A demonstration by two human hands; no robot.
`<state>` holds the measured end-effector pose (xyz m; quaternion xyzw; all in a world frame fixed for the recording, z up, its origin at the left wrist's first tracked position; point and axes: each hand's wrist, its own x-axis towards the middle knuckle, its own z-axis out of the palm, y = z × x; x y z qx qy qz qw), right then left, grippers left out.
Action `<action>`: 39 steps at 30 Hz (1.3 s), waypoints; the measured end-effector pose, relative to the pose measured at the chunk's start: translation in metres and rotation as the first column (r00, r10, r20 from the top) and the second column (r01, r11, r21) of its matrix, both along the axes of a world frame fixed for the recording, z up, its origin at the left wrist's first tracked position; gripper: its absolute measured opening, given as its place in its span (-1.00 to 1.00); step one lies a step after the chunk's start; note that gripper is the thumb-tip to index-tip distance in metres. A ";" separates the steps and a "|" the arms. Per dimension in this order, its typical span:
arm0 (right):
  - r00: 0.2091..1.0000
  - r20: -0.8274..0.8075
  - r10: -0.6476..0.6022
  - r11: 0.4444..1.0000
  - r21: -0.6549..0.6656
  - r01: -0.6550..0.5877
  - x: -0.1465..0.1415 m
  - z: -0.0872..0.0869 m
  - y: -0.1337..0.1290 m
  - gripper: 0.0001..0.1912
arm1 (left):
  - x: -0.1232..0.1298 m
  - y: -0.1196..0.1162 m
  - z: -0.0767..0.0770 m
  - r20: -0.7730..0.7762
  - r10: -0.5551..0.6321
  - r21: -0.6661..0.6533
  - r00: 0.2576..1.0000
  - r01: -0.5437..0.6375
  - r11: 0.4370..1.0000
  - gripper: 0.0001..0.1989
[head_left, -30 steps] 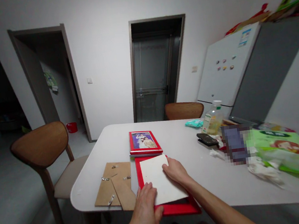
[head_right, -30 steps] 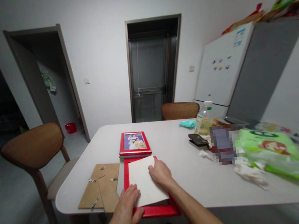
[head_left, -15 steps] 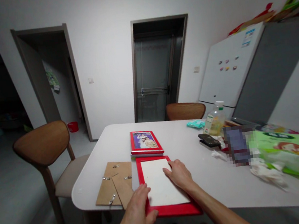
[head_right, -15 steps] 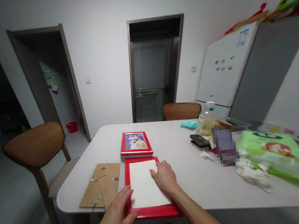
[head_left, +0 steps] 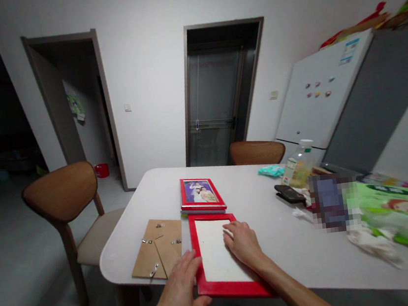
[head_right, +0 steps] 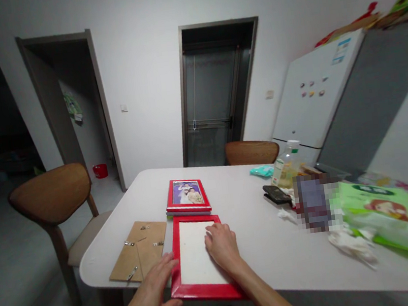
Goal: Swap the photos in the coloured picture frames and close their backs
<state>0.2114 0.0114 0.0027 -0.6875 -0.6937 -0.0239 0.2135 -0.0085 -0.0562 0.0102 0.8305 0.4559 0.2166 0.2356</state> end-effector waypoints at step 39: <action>0.908 -0.358 0.216 0.956 -0.112 -0.271 0.016 0.017 -0.064 -0.63 | 0.045 0.015 0.008 -0.097 0.032 0.093 0.995 -0.023 0.995 -0.64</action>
